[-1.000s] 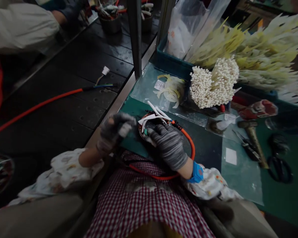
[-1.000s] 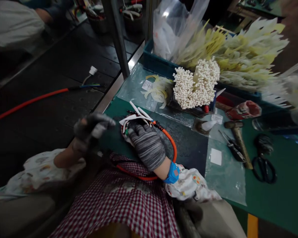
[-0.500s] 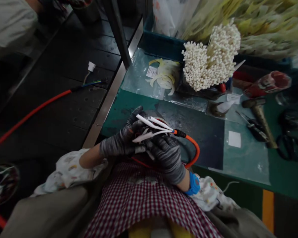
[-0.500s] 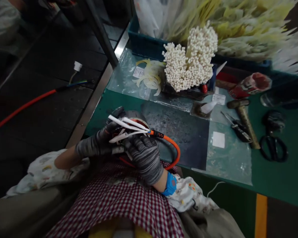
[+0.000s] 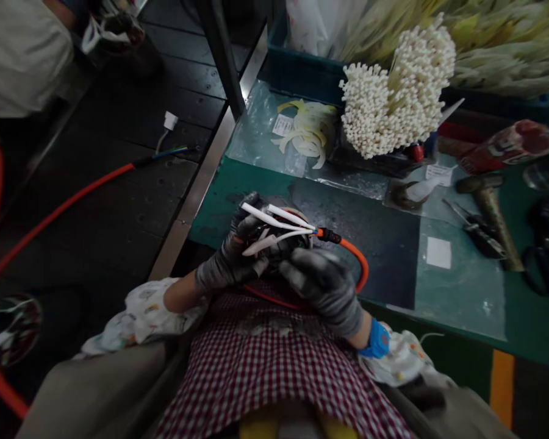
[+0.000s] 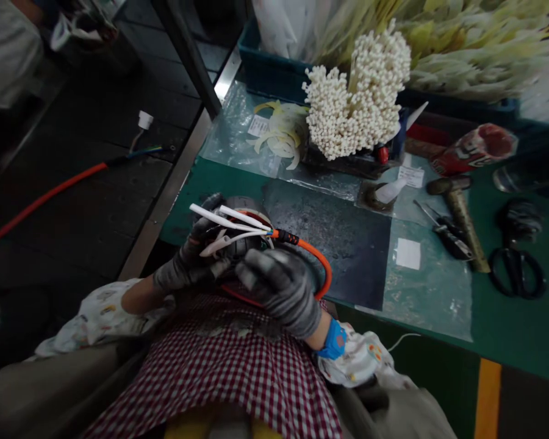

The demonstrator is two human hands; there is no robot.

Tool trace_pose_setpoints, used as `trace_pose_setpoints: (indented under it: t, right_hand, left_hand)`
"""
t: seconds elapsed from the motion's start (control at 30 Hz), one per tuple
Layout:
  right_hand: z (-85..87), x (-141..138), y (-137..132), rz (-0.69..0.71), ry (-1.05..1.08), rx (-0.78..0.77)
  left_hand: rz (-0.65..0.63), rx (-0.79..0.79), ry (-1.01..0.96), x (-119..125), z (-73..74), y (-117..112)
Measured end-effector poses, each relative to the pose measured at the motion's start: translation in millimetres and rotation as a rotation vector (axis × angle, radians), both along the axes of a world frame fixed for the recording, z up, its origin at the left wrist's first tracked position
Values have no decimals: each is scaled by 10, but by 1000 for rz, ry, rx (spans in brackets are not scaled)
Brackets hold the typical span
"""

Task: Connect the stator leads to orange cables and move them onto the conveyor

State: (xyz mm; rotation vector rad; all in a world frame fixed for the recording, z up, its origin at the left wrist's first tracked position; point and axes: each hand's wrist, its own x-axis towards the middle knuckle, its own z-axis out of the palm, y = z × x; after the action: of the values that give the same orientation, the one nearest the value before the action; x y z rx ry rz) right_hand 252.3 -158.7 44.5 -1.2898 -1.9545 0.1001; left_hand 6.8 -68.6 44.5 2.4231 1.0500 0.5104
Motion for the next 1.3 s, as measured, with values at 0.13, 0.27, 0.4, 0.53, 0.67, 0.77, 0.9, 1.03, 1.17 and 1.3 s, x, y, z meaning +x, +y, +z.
trace_pose_setpoints:
  t: [0.13, 0.27, 0.4, 0.53, 0.67, 0.77, 0.9, 1.03, 1.17, 1.3]
  right_hand:
    - [63, 164, 82, -154, -68, -12]
    - [5, 191, 261, -112, -127, -115]
    - [-38, 277, 387, -36, 22, -110]
    - [-66, 339, 376, -27, 49, -132]
    - [-132, 301, 262, -87, -72, -104]
    - [-165, 251, 202, -143, -108, -102]
    - [-143, 255, 199, -164, -16, -144]
    - [-78, 448, 251, -51, 176, -260]
    - [-5, 680, 356, 52, 150, -282]
    - [48, 787, 486, 199, 93, -289]
  left_hand:
    - [-5, 1, -146, 140, 52, -20]
    - [-37, 48, -124, 233, 52, -18]
    - [-74, 58, -108, 237, 53, 29]
    - [-118, 29, -74, 233, 100, 69]
    - [-36, 50, -126, 308, 47, -85]
    - [117, 54, -139, 399, -66, -279]
    - [237, 19, -149, 505, -151, -340]
    - [216, 58, -255, 602, -64, -208]
    - [213, 24, -200, 718, 92, -135]
    - [198, 9, -109, 797, 215, -118]
